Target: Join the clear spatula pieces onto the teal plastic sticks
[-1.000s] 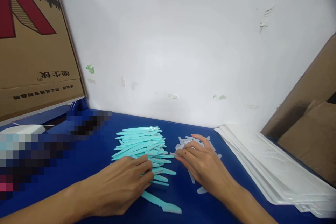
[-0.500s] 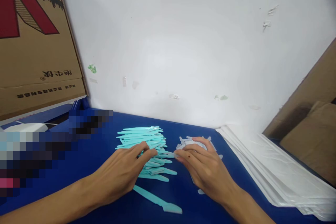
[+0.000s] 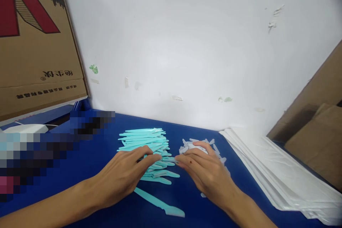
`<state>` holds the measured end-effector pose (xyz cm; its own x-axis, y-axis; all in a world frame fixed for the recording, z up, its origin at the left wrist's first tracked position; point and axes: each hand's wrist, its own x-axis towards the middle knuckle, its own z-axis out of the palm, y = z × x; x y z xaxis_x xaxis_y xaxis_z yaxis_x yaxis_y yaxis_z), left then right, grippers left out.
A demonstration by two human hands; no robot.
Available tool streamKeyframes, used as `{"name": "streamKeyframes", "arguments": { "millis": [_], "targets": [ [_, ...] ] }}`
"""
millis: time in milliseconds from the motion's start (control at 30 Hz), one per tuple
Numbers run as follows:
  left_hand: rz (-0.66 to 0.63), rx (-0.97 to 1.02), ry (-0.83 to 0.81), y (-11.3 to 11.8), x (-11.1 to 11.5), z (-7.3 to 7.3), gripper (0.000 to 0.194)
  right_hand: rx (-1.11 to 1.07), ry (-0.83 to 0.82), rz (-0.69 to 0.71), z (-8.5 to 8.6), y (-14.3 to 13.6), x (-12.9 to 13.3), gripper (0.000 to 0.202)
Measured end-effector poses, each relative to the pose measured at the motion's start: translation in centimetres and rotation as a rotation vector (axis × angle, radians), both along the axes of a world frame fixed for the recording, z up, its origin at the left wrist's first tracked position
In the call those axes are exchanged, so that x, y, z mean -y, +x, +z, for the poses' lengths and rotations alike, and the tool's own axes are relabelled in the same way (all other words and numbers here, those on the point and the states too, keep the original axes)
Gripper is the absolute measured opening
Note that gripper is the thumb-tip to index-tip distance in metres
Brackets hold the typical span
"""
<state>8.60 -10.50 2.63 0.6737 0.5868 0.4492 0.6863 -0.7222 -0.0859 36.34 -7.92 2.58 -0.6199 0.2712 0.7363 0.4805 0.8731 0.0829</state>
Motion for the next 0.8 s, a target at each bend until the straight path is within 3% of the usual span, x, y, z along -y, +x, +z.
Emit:
{"name": "streamKeyframes", "arguments": {
  "millis": [200, 400, 533, 667, 800],
  "targets": [
    [-0.146, 0.087, 0.080, 0.1, 0.1, -0.4, 0.054, -0.090, -0.049, 0.069, -0.1, -1.2, 0.9, 0.017],
    [-0.171, 0.112, 0.132, -0.3, 0.1, -0.9, 0.057, -0.137, -0.046, 0.083, -0.6, -1.6, 1.4, 0.018],
    [-0.179, 0.141, 0.062, -0.1, 0.1, -1.1, 0.056, -0.090, -0.017, 0.082, -0.5, -1.5, 1.4, 0.015],
    [-0.234, 0.216, -0.056, 0.9, 0.7, -0.5, 0.032, -0.012, 0.012, 0.096, 0.5, -1.1, 1.5, 0.013],
    [-0.237, 0.100, -0.165, 1.8, 1.5, 0.3, 0.020, -0.028, 0.045, 0.050, 1.7, 0.0, 1.1, 0.022]
  ]
}}
